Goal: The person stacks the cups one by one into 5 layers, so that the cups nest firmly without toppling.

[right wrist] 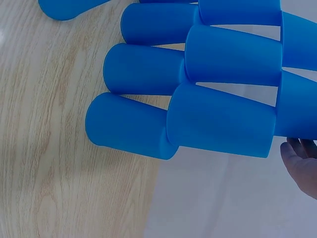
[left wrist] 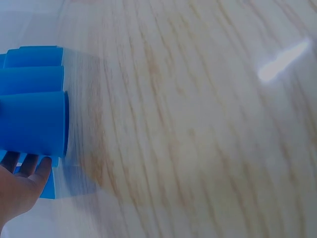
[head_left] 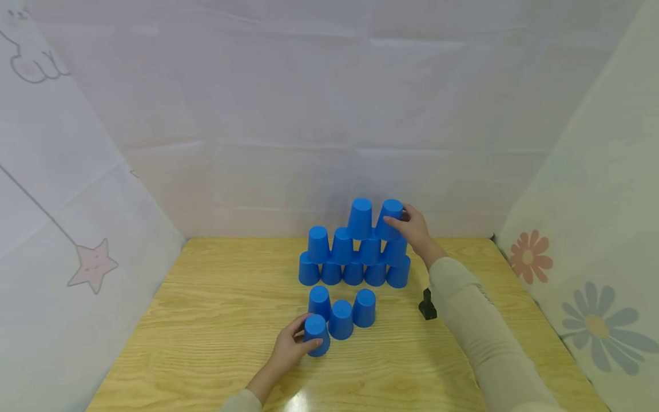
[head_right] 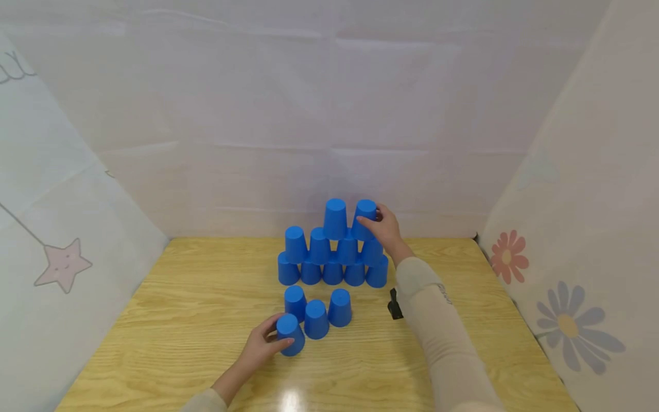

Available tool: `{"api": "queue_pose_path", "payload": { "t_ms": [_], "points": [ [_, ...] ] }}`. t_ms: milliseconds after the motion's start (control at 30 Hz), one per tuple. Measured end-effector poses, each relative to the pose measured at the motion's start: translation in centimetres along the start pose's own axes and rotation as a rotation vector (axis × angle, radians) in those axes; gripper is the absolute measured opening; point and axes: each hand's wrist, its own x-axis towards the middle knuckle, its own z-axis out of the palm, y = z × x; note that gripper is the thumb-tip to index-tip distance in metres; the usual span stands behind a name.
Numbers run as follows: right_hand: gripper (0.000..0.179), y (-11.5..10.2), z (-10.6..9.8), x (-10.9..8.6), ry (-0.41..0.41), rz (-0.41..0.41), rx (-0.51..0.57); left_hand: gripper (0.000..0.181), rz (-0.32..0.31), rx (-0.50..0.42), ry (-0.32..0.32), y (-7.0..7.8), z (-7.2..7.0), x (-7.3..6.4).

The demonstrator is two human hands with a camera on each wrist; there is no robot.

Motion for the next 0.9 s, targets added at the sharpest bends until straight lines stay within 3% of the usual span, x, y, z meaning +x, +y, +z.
{"api": "queue_pose_path", "payload": {
  "t_ms": [267, 333, 567, 900],
  "points": [
    [0.064, 0.1, -0.1, -0.2, -0.014, 0.007, 0.008, 0.052, -0.015, 0.021, 0.006, 3.0, -0.1, -0.6],
    [0.064, 0.1, -0.1, -0.2, -0.018, 0.014, 0.003, 0.053, -0.021, 0.025, 0.002, 2.8, -0.2, -0.5],
    [0.068, 0.5, -0.6, -0.2, -0.025, 0.005, -0.012, 0.057, 0.000, 0.050, -0.009, -0.1, -0.8, 0.5],
    [0.074, 1.7, -1.8, -0.8, -0.043, -0.045, -0.051, 0.054, -0.002, 0.005, -0.067, 1.6, -1.8, 0.8]
  ]
}}
